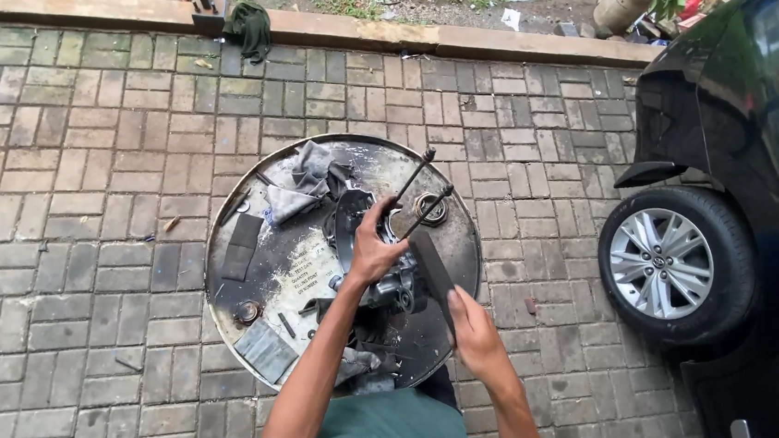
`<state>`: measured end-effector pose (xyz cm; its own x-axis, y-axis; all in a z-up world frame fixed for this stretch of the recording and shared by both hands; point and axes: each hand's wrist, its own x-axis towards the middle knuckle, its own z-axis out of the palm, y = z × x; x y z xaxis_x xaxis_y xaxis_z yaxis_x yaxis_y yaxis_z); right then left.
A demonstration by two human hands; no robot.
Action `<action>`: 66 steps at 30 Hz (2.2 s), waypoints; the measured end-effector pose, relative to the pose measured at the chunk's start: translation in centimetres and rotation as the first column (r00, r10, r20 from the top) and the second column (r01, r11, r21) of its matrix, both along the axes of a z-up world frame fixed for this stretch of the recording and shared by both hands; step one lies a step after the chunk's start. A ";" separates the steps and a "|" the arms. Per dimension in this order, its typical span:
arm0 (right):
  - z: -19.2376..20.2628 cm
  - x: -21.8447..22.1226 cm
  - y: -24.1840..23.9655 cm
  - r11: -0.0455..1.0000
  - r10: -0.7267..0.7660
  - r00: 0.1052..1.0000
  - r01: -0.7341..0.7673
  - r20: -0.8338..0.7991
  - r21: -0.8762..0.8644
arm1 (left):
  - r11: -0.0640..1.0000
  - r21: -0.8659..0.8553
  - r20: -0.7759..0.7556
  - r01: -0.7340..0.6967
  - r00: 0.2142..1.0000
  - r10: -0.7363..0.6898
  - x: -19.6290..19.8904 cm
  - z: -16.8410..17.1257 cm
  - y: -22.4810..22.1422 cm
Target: Cleaning a metal engine component with a brush and cleaning fluid in a tray.
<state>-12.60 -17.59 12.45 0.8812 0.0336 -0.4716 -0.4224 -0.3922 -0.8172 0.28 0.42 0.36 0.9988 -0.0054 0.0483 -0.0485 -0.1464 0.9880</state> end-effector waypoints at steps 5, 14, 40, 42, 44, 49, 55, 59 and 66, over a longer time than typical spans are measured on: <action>-2.5 1.0 -0.7 0.999 0.027 0.997 -0.025 0.066 -0.037 | 0.993 -0.105 0.119 -0.051 0.991 0.063 0.2 -1.8 0.2; -5.0 -8.5 -1.0 0.955 -0.263 0.961 0.271 -0.081 0.116 | 1.000 -0.003 0.007 0.004 1.000 -0.004 0.0 1.0 -0.1; -1.3 -0.7 2.3 0.992 -0.072 0.981 0.089 0.180 -0.089 | 0.999 -0.030 0.061 -0.017 0.998 0.019 0.5 -1.7 0.0; 0.0 -0.4 2.7 0.995 -0.003 0.961 0.029 0.276 -0.092 | 0.994 -0.105 0.119 -0.026 0.992 0.038 0.2 -2.3 0.0; -0.8 -1.1 2.4 0.995 -0.011 0.963 0.036 0.270 -0.090 | 0.991 -0.126 0.104 -0.041 0.993 0.055 0.2 -1.3 0.0; -10.4 -9.1 0.2 0.974 -0.198 0.975 0.207 0.102 -0.088 | 1.000 0.023 0.037 0.003 0.999 -0.003 0.1 -0.1 0.0; -10.4 -7.3 1.4 0.979 -0.206 0.941 0.199 0.267 0.051 | 1.000 0.027 0.014 0.010 1.000 -0.010 0.1 0.2 -0.2; -7.4 -2.8 3.1 0.987 -0.156 0.942 0.164 0.298 -0.001 | 0.999 0.033 0.069 0.018 0.997 -0.020 0.0 -0.8 -0.1; -9.9 -8.0 2.1 0.971 -0.224 0.934 0.190 0.278 0.143 | 1.000 0.023 -0.003 0.010 1.000 -0.010 0.0 0.5 0.1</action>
